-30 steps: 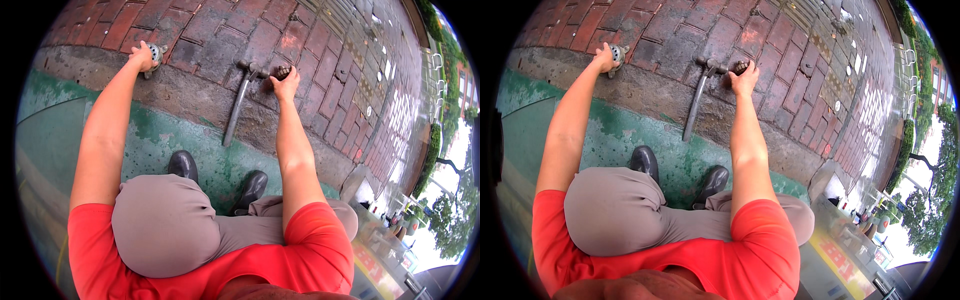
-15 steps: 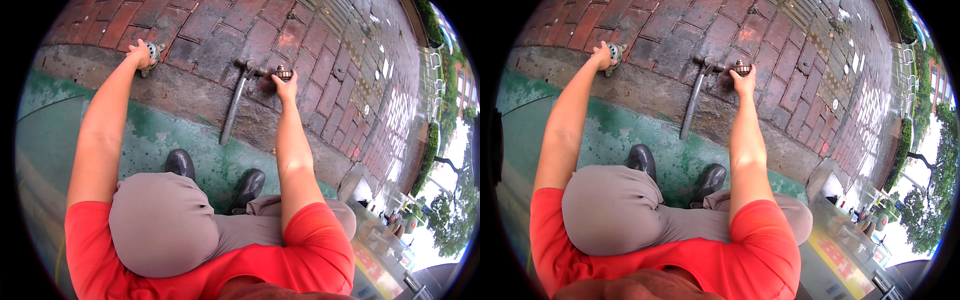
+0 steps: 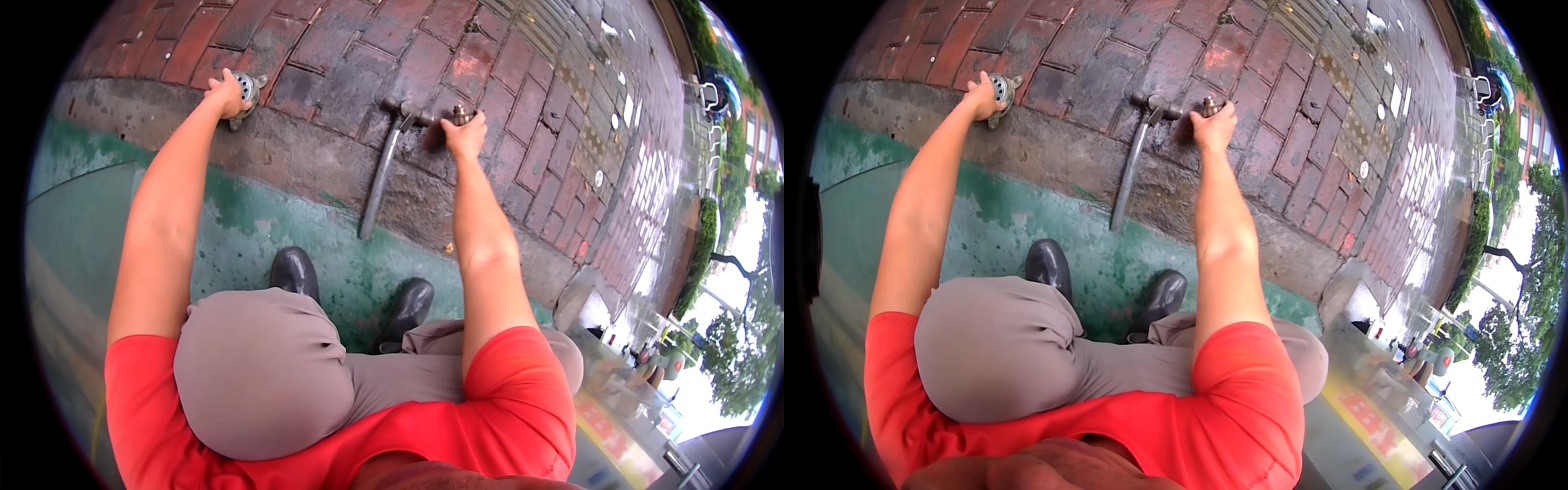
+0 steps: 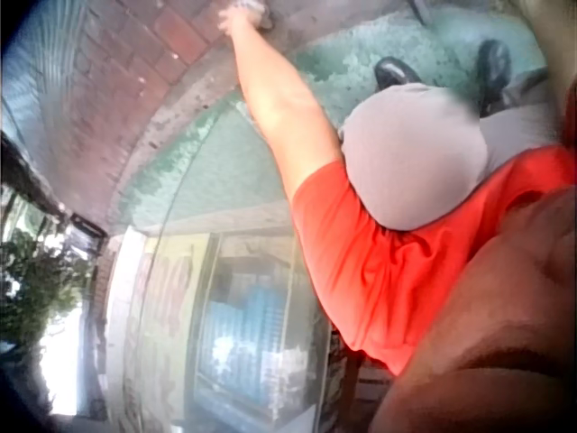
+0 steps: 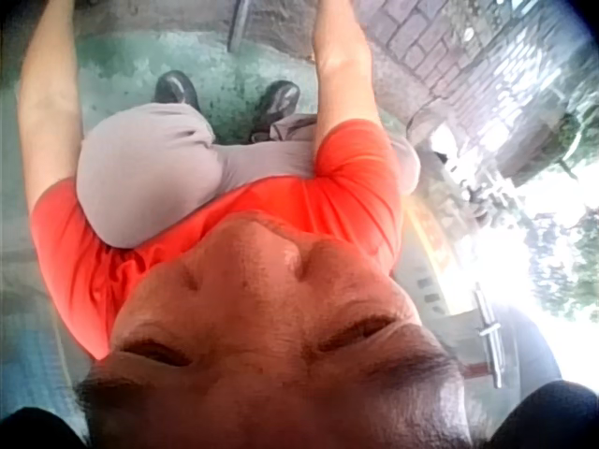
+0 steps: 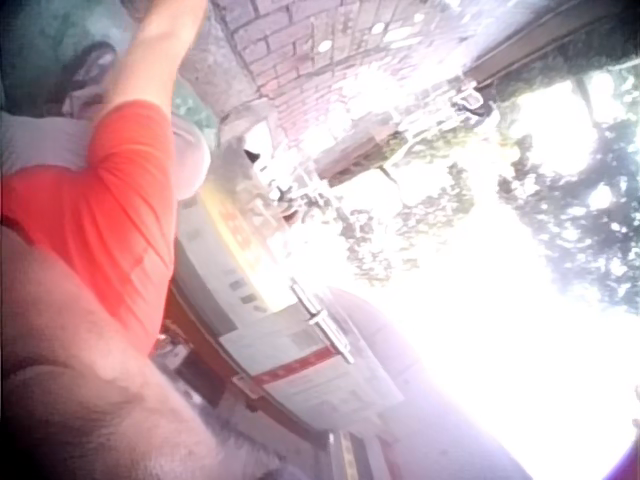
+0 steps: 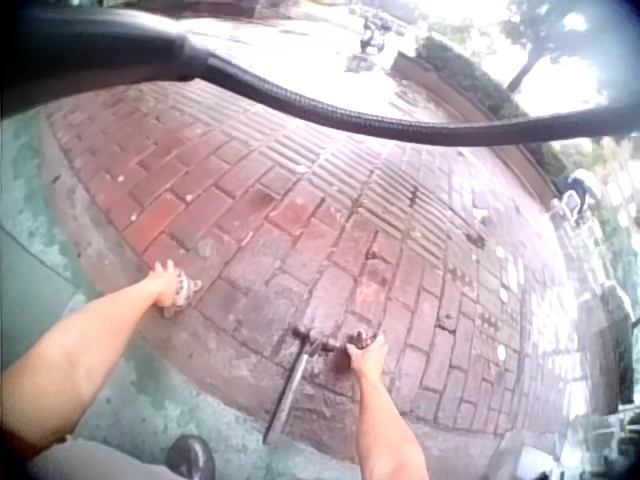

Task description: The person uses a hammer to tap a metal component out of a circular mechanical housing. They then hold the gear assembly and pick out several small needle bearings from its center.

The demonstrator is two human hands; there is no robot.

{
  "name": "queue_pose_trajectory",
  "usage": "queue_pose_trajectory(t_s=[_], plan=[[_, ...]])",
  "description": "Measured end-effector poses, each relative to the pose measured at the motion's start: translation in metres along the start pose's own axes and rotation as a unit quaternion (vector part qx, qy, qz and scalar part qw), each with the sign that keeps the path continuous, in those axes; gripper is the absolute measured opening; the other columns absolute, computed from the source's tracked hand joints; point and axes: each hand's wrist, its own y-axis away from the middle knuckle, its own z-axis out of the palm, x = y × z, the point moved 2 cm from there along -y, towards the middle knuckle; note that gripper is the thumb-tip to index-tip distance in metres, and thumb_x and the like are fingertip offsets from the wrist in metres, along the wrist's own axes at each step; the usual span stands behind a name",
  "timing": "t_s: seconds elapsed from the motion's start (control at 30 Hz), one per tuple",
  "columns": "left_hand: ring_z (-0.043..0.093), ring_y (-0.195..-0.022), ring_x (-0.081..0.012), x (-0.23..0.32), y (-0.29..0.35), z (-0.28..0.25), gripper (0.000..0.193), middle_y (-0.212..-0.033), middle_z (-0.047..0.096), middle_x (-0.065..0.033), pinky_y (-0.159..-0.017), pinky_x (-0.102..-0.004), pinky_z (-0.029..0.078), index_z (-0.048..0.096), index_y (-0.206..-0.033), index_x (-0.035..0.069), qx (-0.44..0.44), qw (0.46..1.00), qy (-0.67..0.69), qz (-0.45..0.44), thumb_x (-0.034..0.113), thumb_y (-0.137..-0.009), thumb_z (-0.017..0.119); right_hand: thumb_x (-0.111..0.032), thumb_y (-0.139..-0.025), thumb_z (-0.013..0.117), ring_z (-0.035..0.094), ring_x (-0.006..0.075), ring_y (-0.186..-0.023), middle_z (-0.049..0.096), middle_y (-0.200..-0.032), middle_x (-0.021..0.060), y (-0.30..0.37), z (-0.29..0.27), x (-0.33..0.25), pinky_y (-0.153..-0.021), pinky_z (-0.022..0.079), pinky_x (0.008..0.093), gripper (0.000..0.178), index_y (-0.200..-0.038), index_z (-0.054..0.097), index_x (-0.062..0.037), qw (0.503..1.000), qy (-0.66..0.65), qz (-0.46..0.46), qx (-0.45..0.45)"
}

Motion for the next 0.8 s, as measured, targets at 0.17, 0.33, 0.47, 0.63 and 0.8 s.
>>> queue_pose_trajectory(t_s=[0.17,0.33,0.47,0.63,0.8], plan=[[0.035,-0.138,-0.0451,0.012,0.008,-0.005,0.112,-0.156,0.017,-0.0267,-0.112,-0.049,0.035,-0.005,-0.156,0.012,-0.006,1.0,-0.002,0.015,0.032,-0.083,0.078,-0.029,-0.076,0.081,0.064,0.0232,-0.08,0.063,-0.1,0.0133,-0.027,-0.04,0.006,-0.066,0.055,0.0348,0.074,-0.131,0.043,0.0027,0.877,-0.46,0.137,0.024],[0.034,-0.137,-0.0431,0.004,-0.009,0.002,0.116,-0.155,0.019,-0.0231,-0.11,-0.0483,0.037,-0.006,-0.156,0.016,-0.007,1.0,-0.006,-0.027,0.036,-0.08,0.08,-0.031,-0.073,0.083,0.064,0.0246,-0.084,0.063,-0.103,0.0133,-0.007,-0.03,0.02,-0.076,0.055,0.0359,0.076,-0.128,0.045,0.003,0.955,-0.283,0.079,-0.03],[0.036,-0.136,-0.0449,0.014,0.0,0.003,0.115,-0.155,0.018,-0.0247,-0.11,-0.0486,0.038,-0.005,-0.156,0.014,0.001,1.0,-0.017,0.018,0.036,-0.081,0.079,-0.028,-0.058,0.092,0.058,0.0367,-0.118,0.062,-0.123,0.0243,0.001,-0.019,0.056,-0.102,0.046,0.0408,0.103,-0.142,0.042,0.0028,0.989,-0.024,0.048,-0.135],[0.036,-0.136,-0.046,0.006,0.002,0.001,0.114,-0.155,0.019,-0.0262,-0.11,-0.0488,0.037,-0.004,-0.156,0.013,0.031,0.999,0.011,0.039,0.035,-0.082,0.079,-0.022,-0.061,0.089,0.043,0.0402,-0.131,0.044,-0.139,0.0266,0.026,-0.003,0.041,-0.111,0.037,0.0424,0.1,-0.143,0.036,0.0027,0.998,-0.05,0.008,-0.026],[0.036,-0.136,-0.0459,0.007,0.006,0.001,0.113,-0.155,0.02,-0.0263,-0.109,-0.0486,0.038,-0.003,-0.156,0.013,0.024,0.999,0.025,0.037,0.033,-0.081,0.08,-0.029,-0.061,0.09,0.041,0.0448,-0.13,0.039,-0.14,0.0299,0.054,0.007,0.024,-0.11,0.037,0.0468,0.102,-0.142,0.036,0.0008,0.998,0.055,0.034,0.004]])
